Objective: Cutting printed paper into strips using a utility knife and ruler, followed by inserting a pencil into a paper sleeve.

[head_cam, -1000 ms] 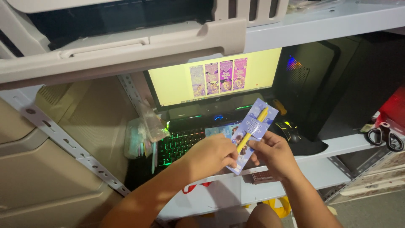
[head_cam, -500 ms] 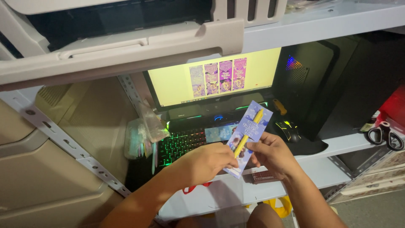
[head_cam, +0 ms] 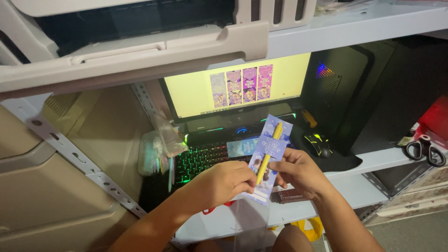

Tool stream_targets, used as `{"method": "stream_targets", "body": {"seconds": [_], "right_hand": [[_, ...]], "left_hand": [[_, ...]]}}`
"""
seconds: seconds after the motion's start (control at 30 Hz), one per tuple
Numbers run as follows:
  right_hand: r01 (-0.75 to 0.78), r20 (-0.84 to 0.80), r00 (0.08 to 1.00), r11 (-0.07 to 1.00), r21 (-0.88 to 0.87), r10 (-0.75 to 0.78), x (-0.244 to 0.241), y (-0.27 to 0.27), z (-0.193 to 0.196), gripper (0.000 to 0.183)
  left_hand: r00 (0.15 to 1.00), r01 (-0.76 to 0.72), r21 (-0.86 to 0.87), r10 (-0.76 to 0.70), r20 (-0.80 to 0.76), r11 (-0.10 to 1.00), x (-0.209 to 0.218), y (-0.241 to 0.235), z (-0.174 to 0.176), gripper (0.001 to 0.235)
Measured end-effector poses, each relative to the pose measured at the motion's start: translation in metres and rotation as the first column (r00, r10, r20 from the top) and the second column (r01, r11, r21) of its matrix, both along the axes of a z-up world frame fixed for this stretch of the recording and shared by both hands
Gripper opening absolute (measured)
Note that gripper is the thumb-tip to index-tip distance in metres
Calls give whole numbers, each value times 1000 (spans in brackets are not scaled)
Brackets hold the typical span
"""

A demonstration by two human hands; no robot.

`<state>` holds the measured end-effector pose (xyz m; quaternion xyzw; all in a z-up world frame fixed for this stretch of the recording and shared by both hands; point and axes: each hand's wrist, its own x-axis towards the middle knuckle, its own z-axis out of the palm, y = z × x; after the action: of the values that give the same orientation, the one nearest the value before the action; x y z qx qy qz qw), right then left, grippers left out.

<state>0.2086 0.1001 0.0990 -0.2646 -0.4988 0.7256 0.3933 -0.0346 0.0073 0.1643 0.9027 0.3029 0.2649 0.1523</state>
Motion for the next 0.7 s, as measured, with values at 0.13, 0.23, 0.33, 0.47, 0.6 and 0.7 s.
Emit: {"method": "stream_targets", "body": {"seconds": [0.13, 0.23, 0.33, 0.47, 0.6, 0.7], "right_hand": [[-7, 8, 1000, 1000, 18, 6, 0, 1, 0, 23], [-26, -8, 1000, 998, 57, 27, 2, 0, 5, 22], [-68, -30, 997, 998, 2, 68, 4, 2, 5, 24], [-78, -21, 997, 996, -39, 77, 4, 4, 3, 24], [-101, -90, 991, 994, -48, 96, 3, 5, -3, 24], [-127, -84, 989, 991, -43, 123, 0, 6, -7, 23]], "left_hand": [[999, -38, 2, 38, -6, 999, 0, 3, -4, 2], [999, -33, -25, 34, 11, 999, 1, 1, -1, 2], [999, -19, -30, 19, 29, 999, 1, -2, 2, 6], [998, 37, 29, -39, 54, 999, 1, -8, 8, 9], [991, 82, 80, -90, 98, 993, -2, -9, 9, 5], [990, 71, 62, -78, 121, 996, -1, -12, 12, 10]]}}
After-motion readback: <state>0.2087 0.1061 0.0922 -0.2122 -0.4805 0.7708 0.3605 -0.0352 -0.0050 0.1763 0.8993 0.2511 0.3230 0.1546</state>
